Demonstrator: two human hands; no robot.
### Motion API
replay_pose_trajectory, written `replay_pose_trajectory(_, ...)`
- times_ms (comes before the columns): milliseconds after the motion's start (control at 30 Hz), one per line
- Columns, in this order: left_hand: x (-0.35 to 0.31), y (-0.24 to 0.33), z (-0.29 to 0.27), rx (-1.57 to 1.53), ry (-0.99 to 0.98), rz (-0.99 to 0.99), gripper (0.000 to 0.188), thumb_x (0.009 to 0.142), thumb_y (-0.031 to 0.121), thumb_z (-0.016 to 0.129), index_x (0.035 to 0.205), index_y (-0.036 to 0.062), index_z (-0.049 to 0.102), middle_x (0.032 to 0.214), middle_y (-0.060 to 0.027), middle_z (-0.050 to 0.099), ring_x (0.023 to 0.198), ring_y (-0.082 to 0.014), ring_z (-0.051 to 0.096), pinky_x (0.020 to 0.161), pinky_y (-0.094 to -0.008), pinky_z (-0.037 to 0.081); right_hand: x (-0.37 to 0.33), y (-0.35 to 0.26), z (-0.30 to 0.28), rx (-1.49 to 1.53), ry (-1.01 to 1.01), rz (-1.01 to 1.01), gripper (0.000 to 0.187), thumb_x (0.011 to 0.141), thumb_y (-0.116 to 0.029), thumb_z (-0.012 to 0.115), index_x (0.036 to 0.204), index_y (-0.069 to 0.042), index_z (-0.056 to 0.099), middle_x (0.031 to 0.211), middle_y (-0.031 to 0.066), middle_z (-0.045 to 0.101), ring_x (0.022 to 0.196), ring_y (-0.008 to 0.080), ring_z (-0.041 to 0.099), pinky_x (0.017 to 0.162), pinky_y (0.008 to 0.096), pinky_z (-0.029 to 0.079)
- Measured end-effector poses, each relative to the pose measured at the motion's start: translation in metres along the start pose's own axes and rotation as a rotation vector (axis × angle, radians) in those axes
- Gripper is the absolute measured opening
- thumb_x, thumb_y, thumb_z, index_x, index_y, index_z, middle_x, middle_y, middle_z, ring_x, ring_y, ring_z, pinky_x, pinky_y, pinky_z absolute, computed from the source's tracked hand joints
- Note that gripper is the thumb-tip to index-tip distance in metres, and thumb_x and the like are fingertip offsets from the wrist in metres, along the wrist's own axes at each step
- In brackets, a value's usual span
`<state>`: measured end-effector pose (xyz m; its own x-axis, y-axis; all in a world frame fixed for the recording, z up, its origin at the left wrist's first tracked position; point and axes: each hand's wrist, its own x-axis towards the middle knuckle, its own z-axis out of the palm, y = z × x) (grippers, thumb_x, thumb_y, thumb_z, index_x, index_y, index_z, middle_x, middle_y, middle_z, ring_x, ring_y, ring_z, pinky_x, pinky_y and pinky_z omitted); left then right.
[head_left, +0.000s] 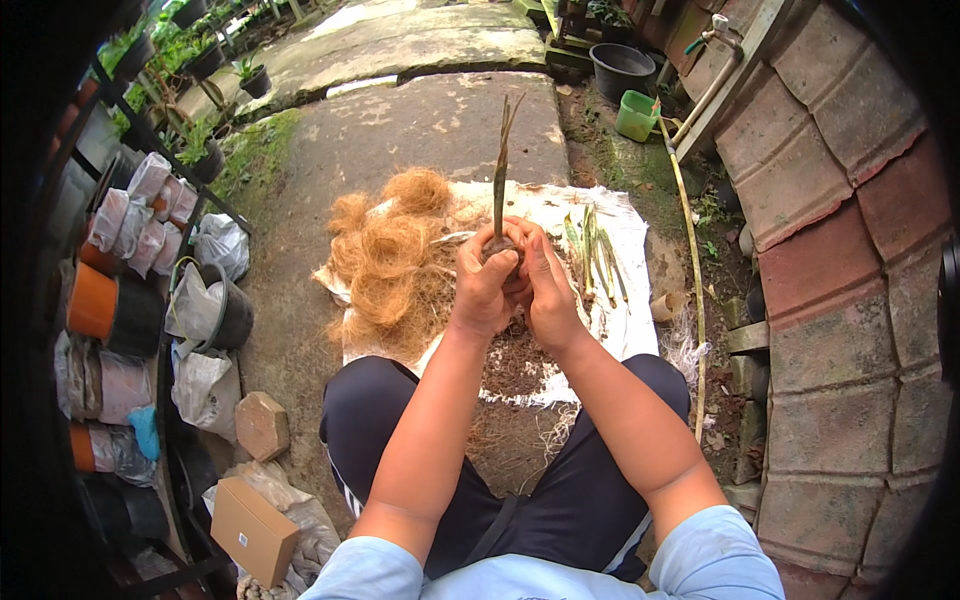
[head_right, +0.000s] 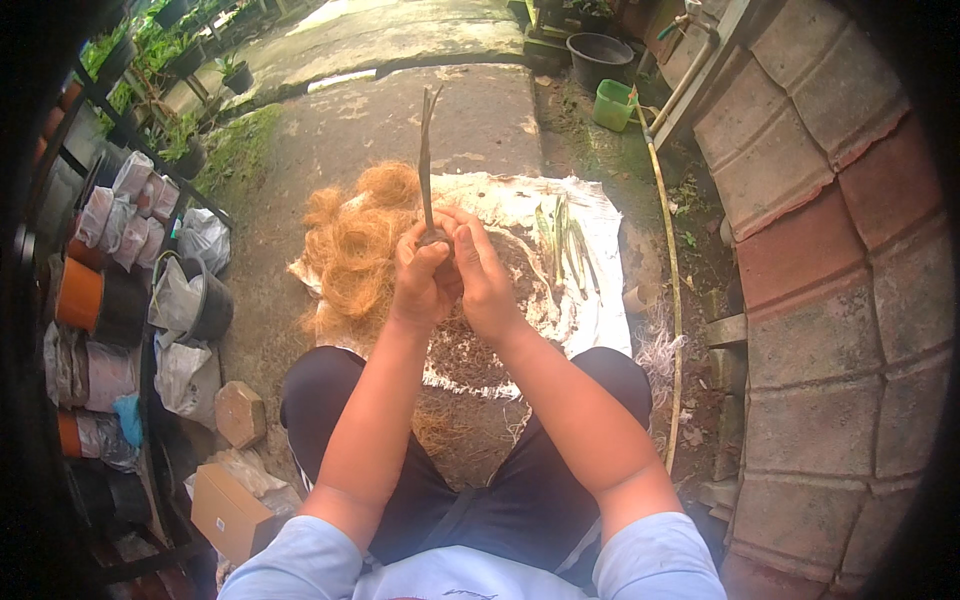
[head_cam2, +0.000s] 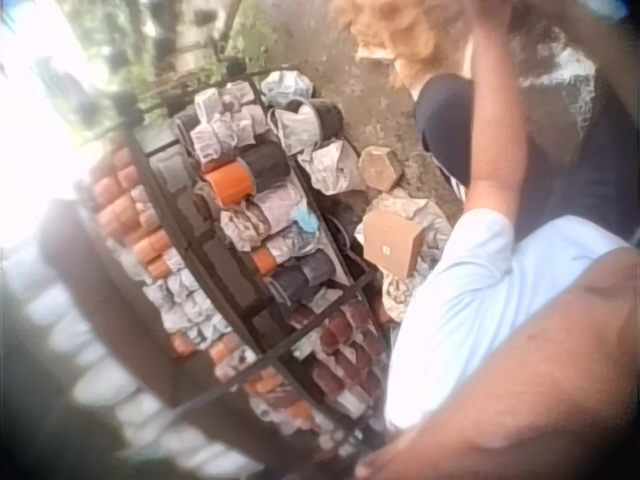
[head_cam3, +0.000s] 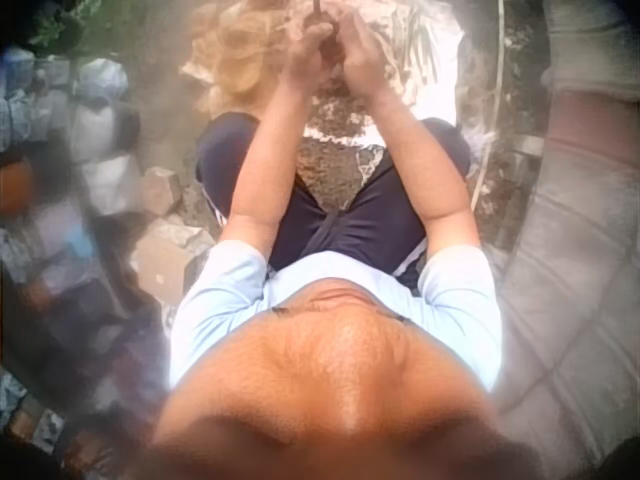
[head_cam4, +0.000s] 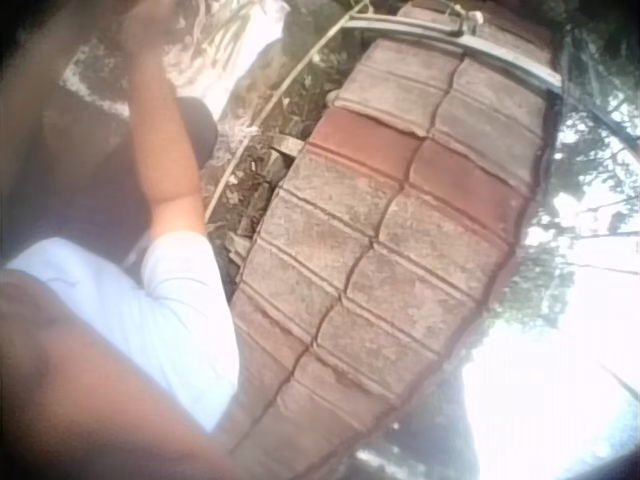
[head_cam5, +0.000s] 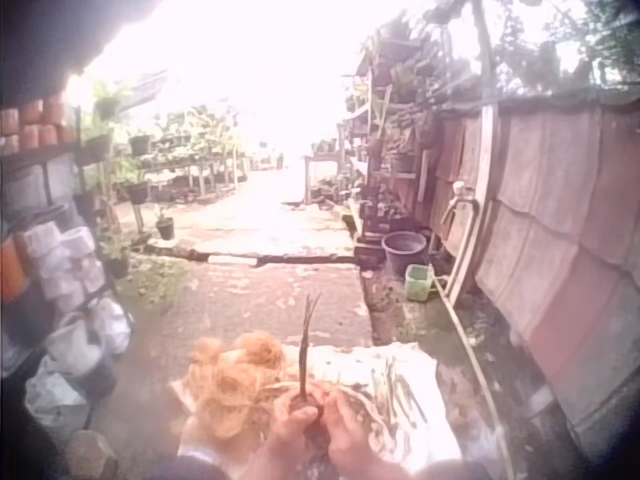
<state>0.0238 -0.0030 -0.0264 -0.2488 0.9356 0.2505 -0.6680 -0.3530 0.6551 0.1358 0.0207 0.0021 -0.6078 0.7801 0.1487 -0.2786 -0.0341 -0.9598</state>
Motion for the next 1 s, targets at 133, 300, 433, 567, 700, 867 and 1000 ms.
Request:
replay_pose_trajectory(133, -0.002, -0.002, 0.002, -0.025, 0.014, -0.022, 0.032, 0.097, 0.031, 0.071, 0.109, 0.0038, 0.061, 0.085, -0.0031, 0.062, 0.063, -0.0066, 0.054, 0.051, -0.0215, 0.043, 0.001, 0.004, -0.003, 0.055, 0.022, 0.013, 0.066, 0.115, -0.059, 0.034, 0.149, -0.005, 0.051, 0.145, 0.0139, 0.056, 0.139, 0.0245, 0.05, 0.12, 0.0394, 0.034)
replay_pose_trajectory(300, 0.0, -0.005, 0.02, -0.007, 0.208, 0.019, 0.028, 0.104, 0.032, 0.058, 0.111, 0.0055, 0.06, 0.091, -0.0012, 0.061, 0.073, -0.0069, 0.056, 0.064, -0.0236, 0.048, 0.005, 0.013, 0.0, 0.04, 0.067, -0.026, 0.06, 0.115, -0.053, 0.04, 0.146, -0.004, 0.053, 0.139, 0.0135, 0.059, 0.133, 0.0212, 0.054, 0.116, 0.0372, 0.038)
replay_pose_trajectory(433, 0.002, -0.01, 0.018, 0.232, 0.213, 0.155, 0.027, 0.106, 0.03, 0.051, 0.111, 0.0049, 0.06, 0.095, -0.001, 0.061, 0.083, -0.0073, 0.055, 0.074, -0.0255, 0.047, 0.008, 0.015, 0.005, 0.113, 0.108, -0.021, 0.055, 0.115, -0.05, 0.046, 0.141, -0.003, 0.057, 0.128, 0.0102, 0.064, 0.122, 0.0164, 0.059, 0.107, 0.0325, 0.045)
replay_pose_trajectory(567, 0.002, -0.009, 0.016, 0.445, 0.224, 0.251, 0.029, 0.108, 0.029, 0.041, 0.112, 0.0059, 0.059, 0.097, -0.0018, 0.061, 0.086, -0.0082, 0.057, 0.075, -0.0265, 0.046, 0.01, 0.017, 0.007, 0.144, 0.124, -0.048, 0.054, 0.113, -0.048, 0.051, 0.137, -0.001, 0.059, 0.12, 0.0076, 0.067, 0.113, 0.0127, 0.061, 0.101, 0.0288, 0.048)
replay_pose_trajectory(700, 0.007, -0.011, 0.008, 0.52, 0.22, 0.302, 0.031, 0.107, 0.026, 0.036, 0.113, 0.0067, 0.059, 0.094, -0.0008, 0.061, 0.083, -0.0084, 0.057, 0.072, -0.0255, 0.045, 0.012, 0.02, 0.011, 0.112, 0.119, -0.056, 0.049, 0.113, -0.044, 0.054, 0.134, 0.0, 0.06, 0.118, 0.0065, 0.067, 0.111, 0.0113, 0.061, 0.098, 0.0281, 0.048)
replay_pose_trajectory(867, 0.006, -0.011, 0.006, 0.363, 0.216, 0.277, 0.029, 0.103, 0.023, 0.037, 0.112, 0.0068, 0.059, 0.094, -0.0009, 0.061, 0.083, -0.0085, 0.057, 0.073, -0.0257, 0.047, 0.015, 0.023, 0.008, 0.119, 0.096, -0.1, 0.039, 0.112, -0.035, 0.053, 0.133, -0.003, 0.061, 0.117, 0.0054, 0.066, 0.11, 0.0102, 0.059, 0.097, 0.0274, 0.047)
replay_pose_trajectory(1000, 0.005, -0.008, 0.001, 0.452, 0.237, 0.29, 0.028, 0.102, 0.021, 0.037, 0.111, 0.0071, 0.059, 0.095, -0.0011, 0.061, 0.085, -0.0084, 0.056, 0.075, -0.0257, 0.047, 0.014, 0.024, 0.008, 0.193, 0.079, -0.105, 0.032, 0.112, -0.03, 0.051, 0.13, -0.006, 0.062, 0.114, 0.0035, 0.066, 0.108, 0.0101, 0.059, 0.096, 0.0275, 0.048)
